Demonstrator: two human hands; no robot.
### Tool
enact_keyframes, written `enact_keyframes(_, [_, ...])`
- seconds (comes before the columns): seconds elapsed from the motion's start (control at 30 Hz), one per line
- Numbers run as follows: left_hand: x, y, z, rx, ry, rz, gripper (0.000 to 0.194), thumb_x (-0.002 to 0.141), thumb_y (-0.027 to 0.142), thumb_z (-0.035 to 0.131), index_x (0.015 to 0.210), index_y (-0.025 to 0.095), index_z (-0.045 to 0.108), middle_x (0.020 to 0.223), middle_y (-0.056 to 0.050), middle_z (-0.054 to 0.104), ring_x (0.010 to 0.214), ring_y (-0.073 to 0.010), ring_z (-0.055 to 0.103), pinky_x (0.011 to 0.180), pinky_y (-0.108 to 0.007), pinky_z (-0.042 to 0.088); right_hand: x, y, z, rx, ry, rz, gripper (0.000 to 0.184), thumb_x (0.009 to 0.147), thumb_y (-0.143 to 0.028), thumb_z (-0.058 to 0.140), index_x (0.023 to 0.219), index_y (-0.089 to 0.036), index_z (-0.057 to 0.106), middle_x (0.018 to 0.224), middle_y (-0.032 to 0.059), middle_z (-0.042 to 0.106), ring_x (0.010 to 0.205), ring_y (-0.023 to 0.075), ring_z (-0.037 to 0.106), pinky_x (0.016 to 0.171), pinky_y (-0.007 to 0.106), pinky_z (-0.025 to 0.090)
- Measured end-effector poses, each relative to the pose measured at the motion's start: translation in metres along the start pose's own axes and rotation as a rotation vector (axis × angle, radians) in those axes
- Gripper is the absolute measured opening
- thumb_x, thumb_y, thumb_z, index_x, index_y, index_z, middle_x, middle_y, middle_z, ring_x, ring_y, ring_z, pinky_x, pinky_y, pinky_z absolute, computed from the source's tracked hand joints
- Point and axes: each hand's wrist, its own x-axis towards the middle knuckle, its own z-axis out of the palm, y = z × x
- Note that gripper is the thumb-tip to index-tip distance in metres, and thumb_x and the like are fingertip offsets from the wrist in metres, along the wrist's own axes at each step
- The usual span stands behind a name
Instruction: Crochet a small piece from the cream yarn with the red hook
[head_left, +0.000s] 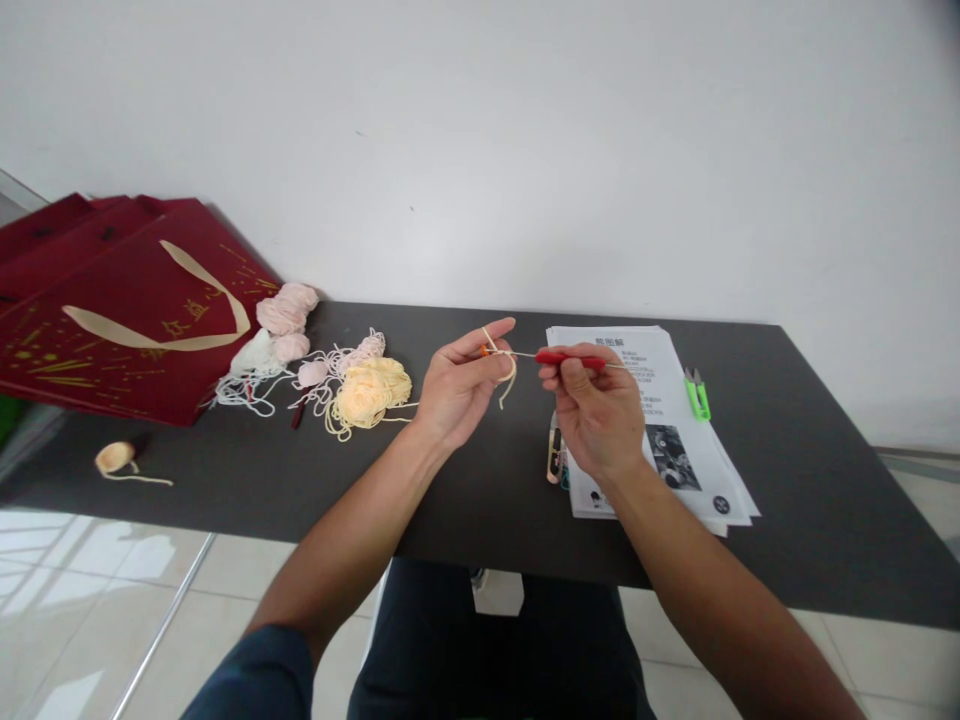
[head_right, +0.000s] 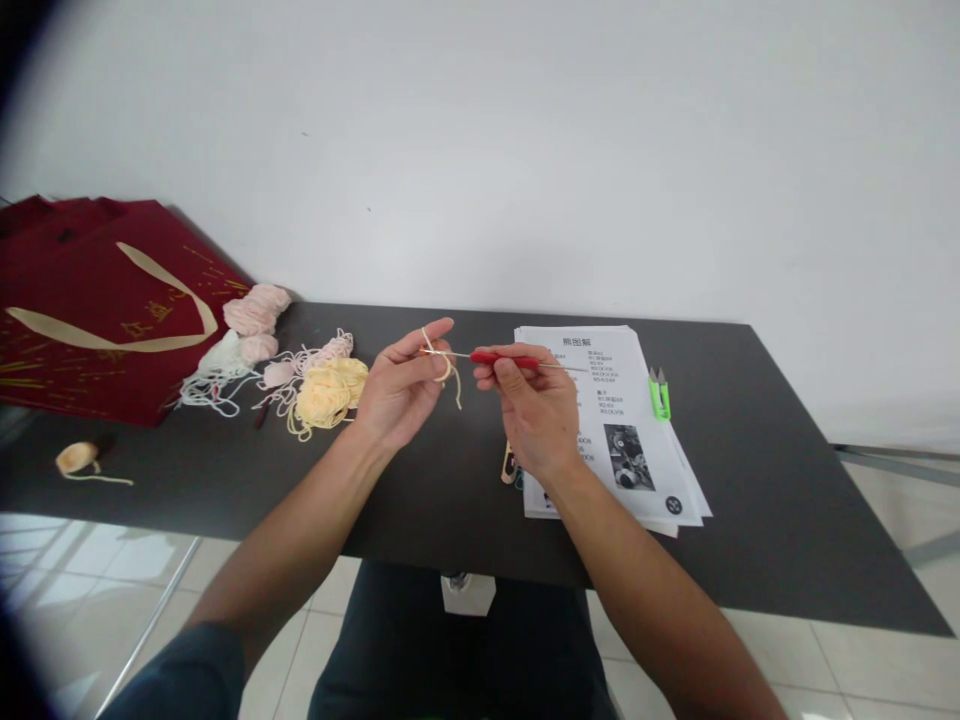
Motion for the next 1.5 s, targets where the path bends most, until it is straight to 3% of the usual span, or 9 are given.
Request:
enact_keyframes(0.47, [-0.001, 0.002, -0.004, 0.137, 0.013, 0.11, 0.04, 0.063, 0.014, 0.083, 0.102, 0.025, 0.085, 0.072, 0.001, 0.066, 0.065, -0.0088, 0.052, 0.061, -0.026, 0.041, 0.0, -0.008, -0.001, -0.114, 0.034, -0.213, 0.01, 0.085, -0.021, 0.082, 0.09, -0.027, 0.075, 0.096, -0.0006, 0.083, 0.072, 0.0129, 0.076, 0.067, 0.029, 0.063])
enact_keyframes(0.67, [-0.001, 0.002, -0.006, 0.185, 0.0, 0.185, 0.036, 0.064, 0.011, 0.074, 0.096, 0.023, 0.086, 0.064, 0.001, 0.061, 0.062, -0.0094, 0.048, 0.061, -0.027, 0.038, -0.002, -0.006, -0.002, -0.194, 0.041, -0.242, 0.009, 0.085, -0.024, 0.082, 0.087, -0.026, 0.074, 0.092, -0.0004, 0.083, 0.07, 0.0148, 0.075, 0.063, 0.032, 0.062])
enact_keyframes(0.9, [-0.001, 0.005, -0.008, 0.209, -0.04, 0.12, 0.037, 0.06, 0.01, 0.066, 0.088, 0.02, 0.087, 0.059, -0.001, 0.059, 0.06, -0.0113, 0.047, 0.059, -0.029, 0.033, -0.003, -0.009, -0.001, -0.18, 0.0, -0.226, 0.011, 0.085, -0.028, 0.083, 0.088, -0.028, 0.073, 0.09, -0.0008, 0.083, 0.067, 0.014, 0.072, 0.06, 0.031, 0.058])
enact_keyframes(1.2, [0.003, 0.012, -0.013, 0.155, -0.17, -0.056, 0.033, 0.054, 0.012, 0.063, 0.077, 0.018, 0.085, 0.05, -0.001, 0.046, 0.052, -0.0101, 0.033, 0.055, -0.031, 0.027, -0.002, -0.013, -0.001, -0.151, -0.021, -0.153, 0.015, 0.084, -0.032, 0.084, 0.087, -0.028, 0.07, 0.087, -0.0013, 0.081, 0.065, 0.0128, 0.067, 0.058, 0.029, 0.055])
enact_keyframes(1.33, [0.003, 0.013, -0.015, 0.132, -0.221, -0.091, 0.025, 0.059, 0.014, 0.069, 0.077, 0.018, 0.085, 0.055, -0.004, 0.056, 0.054, -0.012, 0.042, 0.056, -0.032, 0.034, 0.002, -0.014, -0.004, -0.027, -0.041, -0.03, 0.017, 0.081, -0.031, 0.087, 0.087, -0.027, 0.072, 0.084, -0.0023, 0.08, 0.065, 0.01, 0.066, 0.057, 0.023, 0.055])
enact_keyframes(1.5, [-0.001, 0.011, -0.012, 0.231, -0.15, 0.017, 0.024, 0.065, 0.024, 0.091, 0.089, 0.024, 0.086, 0.075, -0.005, 0.072, 0.069, -0.015, 0.061, 0.069, -0.032, 0.049, 0.003, -0.006, -0.004, 0.097, 0.044, 0.188, 0.021, 0.077, -0.033, 0.091, 0.086, -0.027, 0.073, 0.087, -0.0047, 0.081, 0.069, 0.007, 0.07, 0.064, 0.017, 0.063])
